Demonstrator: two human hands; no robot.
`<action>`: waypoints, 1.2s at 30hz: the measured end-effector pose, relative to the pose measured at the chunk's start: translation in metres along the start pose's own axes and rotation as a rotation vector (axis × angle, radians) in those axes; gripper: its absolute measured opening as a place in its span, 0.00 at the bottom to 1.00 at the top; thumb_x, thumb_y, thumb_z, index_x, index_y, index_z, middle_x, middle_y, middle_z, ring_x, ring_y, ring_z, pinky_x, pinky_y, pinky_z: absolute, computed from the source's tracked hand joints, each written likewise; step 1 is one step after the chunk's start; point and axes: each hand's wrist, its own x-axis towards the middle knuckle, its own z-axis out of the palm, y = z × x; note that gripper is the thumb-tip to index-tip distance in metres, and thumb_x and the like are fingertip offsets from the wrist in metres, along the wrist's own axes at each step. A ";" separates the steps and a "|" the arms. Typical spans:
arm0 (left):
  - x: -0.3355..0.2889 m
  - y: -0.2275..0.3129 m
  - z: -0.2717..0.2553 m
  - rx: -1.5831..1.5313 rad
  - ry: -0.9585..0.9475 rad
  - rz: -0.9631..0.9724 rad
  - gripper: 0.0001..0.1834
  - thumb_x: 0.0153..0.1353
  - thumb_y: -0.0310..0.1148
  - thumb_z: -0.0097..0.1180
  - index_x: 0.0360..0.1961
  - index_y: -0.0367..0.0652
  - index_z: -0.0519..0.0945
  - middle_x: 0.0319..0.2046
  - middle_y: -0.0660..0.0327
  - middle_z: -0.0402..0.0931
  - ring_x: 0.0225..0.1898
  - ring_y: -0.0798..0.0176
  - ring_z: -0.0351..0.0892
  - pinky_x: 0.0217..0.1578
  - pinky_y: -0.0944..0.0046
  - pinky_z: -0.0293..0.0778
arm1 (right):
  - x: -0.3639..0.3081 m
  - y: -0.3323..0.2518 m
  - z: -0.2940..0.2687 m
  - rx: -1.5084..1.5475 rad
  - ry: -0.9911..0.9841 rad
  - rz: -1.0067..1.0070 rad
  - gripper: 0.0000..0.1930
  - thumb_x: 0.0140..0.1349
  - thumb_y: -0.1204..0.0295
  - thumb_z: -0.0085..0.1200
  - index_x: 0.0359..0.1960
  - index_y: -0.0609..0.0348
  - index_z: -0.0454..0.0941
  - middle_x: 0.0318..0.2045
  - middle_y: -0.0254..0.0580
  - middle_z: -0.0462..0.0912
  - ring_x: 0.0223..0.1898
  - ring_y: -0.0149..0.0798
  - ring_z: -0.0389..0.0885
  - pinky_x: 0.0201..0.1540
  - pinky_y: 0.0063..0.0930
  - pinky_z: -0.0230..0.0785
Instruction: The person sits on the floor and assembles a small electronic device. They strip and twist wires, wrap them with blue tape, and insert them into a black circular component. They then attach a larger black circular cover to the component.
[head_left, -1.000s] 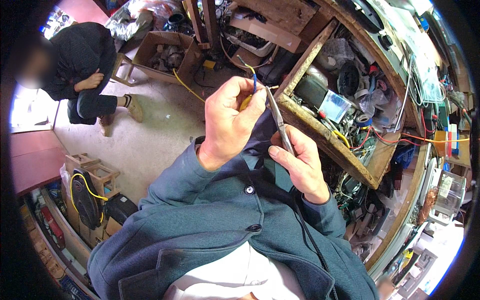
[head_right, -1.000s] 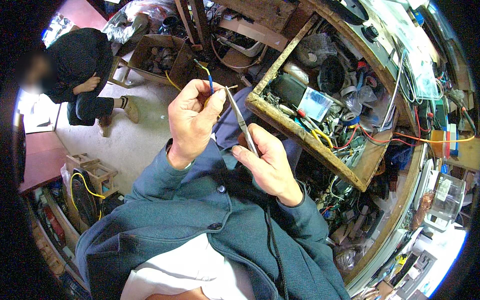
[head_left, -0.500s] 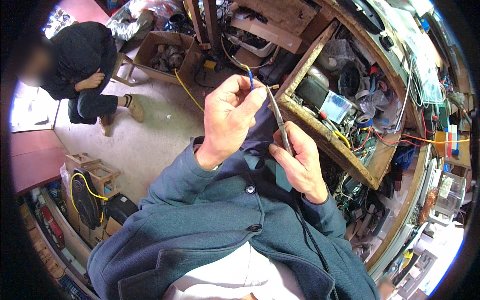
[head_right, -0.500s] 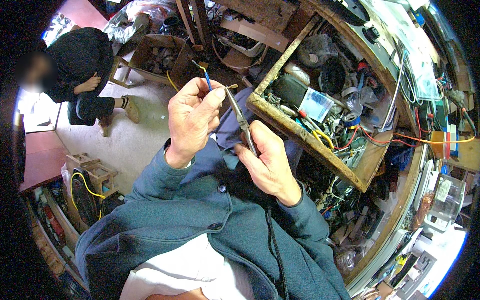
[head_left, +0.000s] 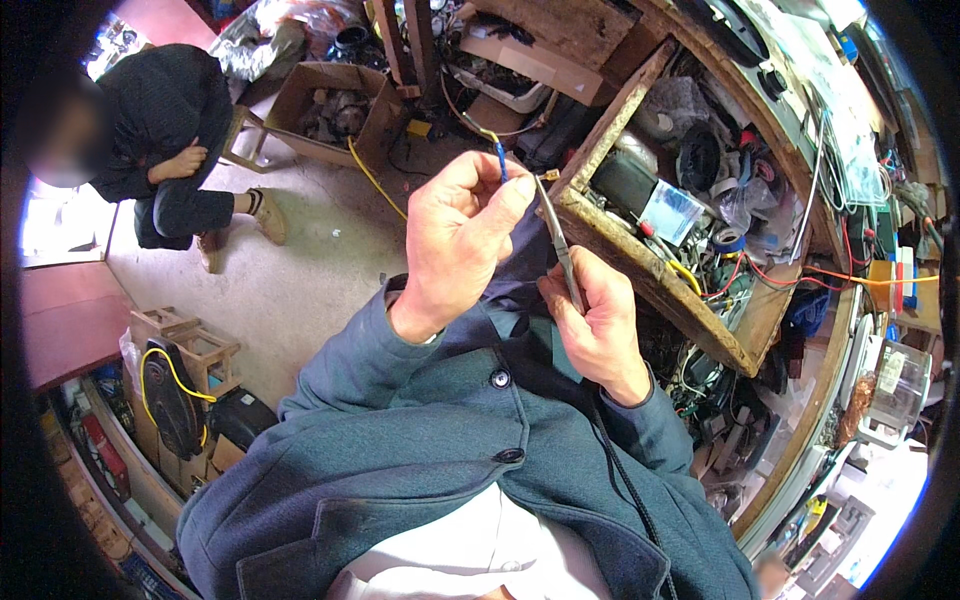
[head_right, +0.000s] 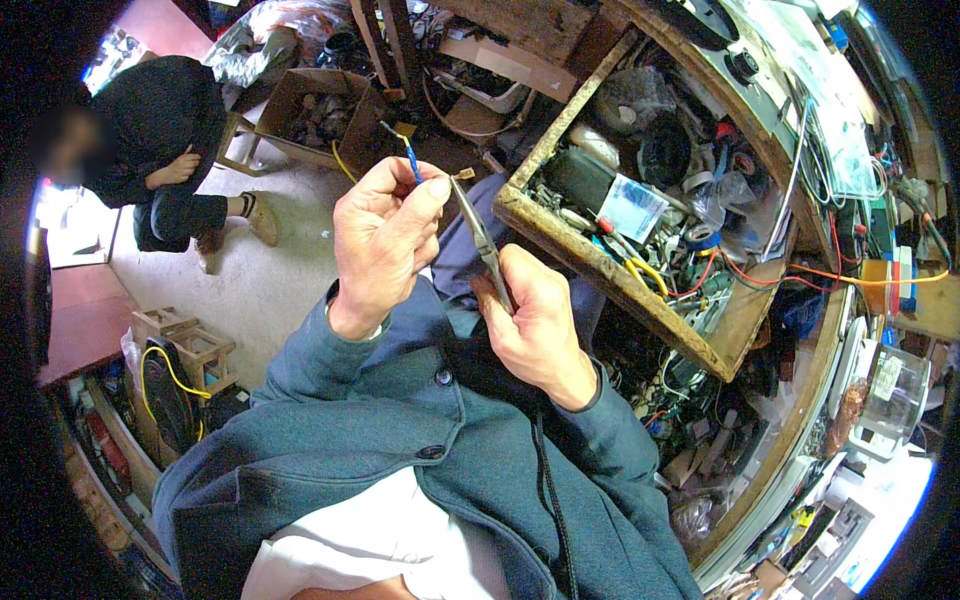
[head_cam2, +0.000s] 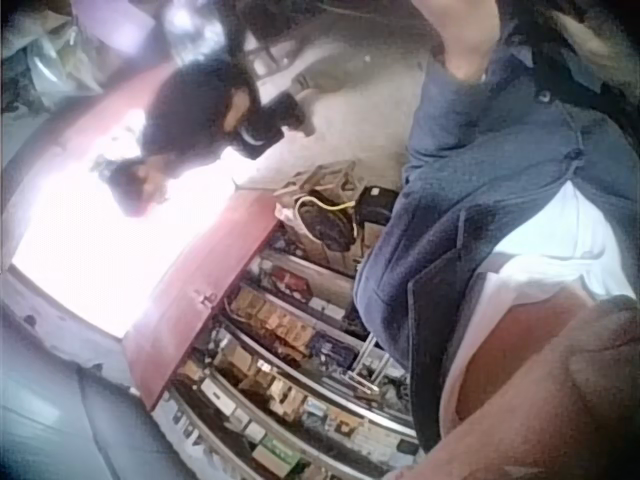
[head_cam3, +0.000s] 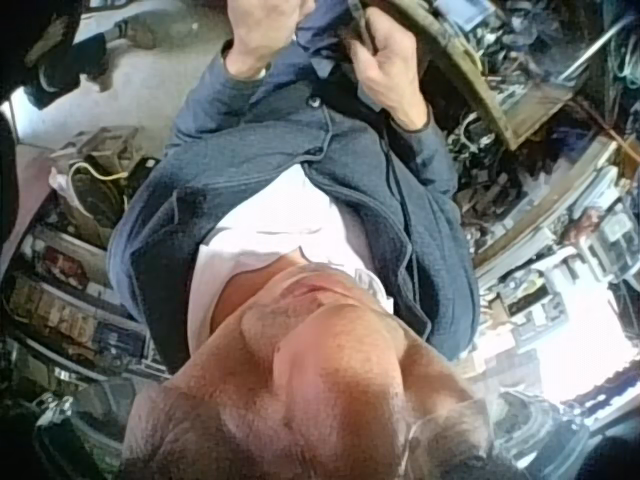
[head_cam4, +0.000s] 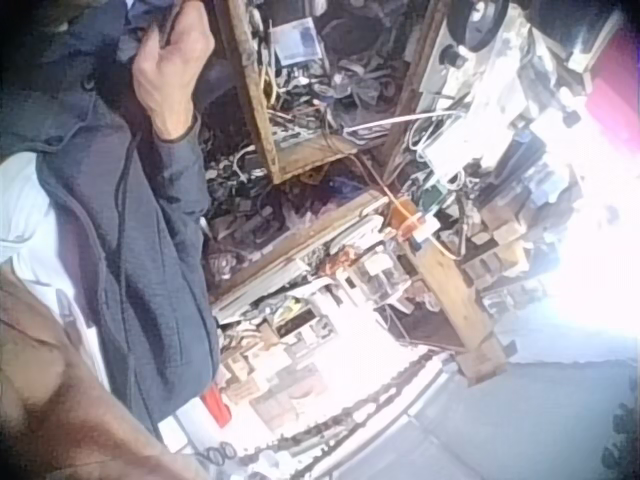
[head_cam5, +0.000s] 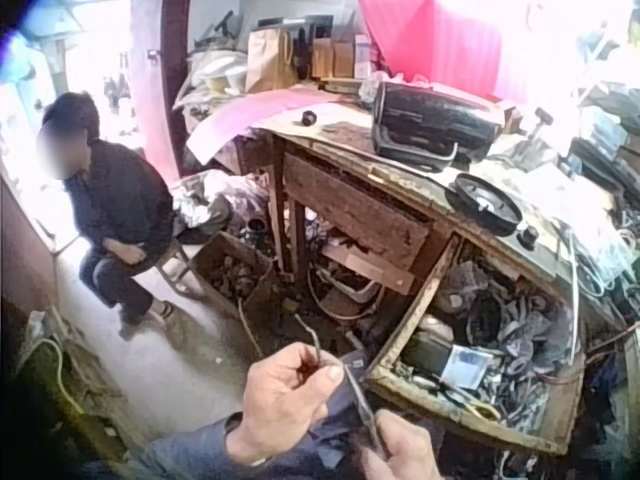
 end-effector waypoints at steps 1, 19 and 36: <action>-0.001 0.001 -0.001 -0.019 0.001 -0.005 0.06 0.71 0.29 0.61 0.43 0.38 0.79 0.23 0.74 0.70 0.18 0.84 0.59 0.16 0.78 0.54 | 0.000 0.000 0.000 -0.016 0.001 -0.009 0.08 0.63 0.80 0.60 0.31 0.61 0.71 0.22 0.28 0.66 0.26 0.25 0.63 0.29 0.22 0.59; 0.010 0.005 -0.004 -0.141 0.029 -0.195 0.04 0.71 0.29 0.60 0.40 0.40 0.78 0.21 0.72 0.69 0.16 0.82 0.59 0.14 0.76 0.57 | 0.009 0.005 0.001 0.226 -0.053 -0.070 0.09 0.69 0.71 0.60 0.42 0.62 0.74 0.32 0.30 0.67 0.34 0.27 0.63 0.38 0.22 0.61; 0.006 -0.015 -0.012 0.197 -0.081 -0.034 0.10 0.71 0.35 0.61 0.37 0.39 0.82 0.26 0.70 0.78 0.22 0.79 0.68 0.22 0.73 0.64 | 0.017 0.000 0.013 -0.116 0.225 -0.107 0.16 0.72 0.68 0.57 0.29 0.66 0.69 0.20 0.50 0.65 0.22 0.46 0.63 0.28 0.42 0.59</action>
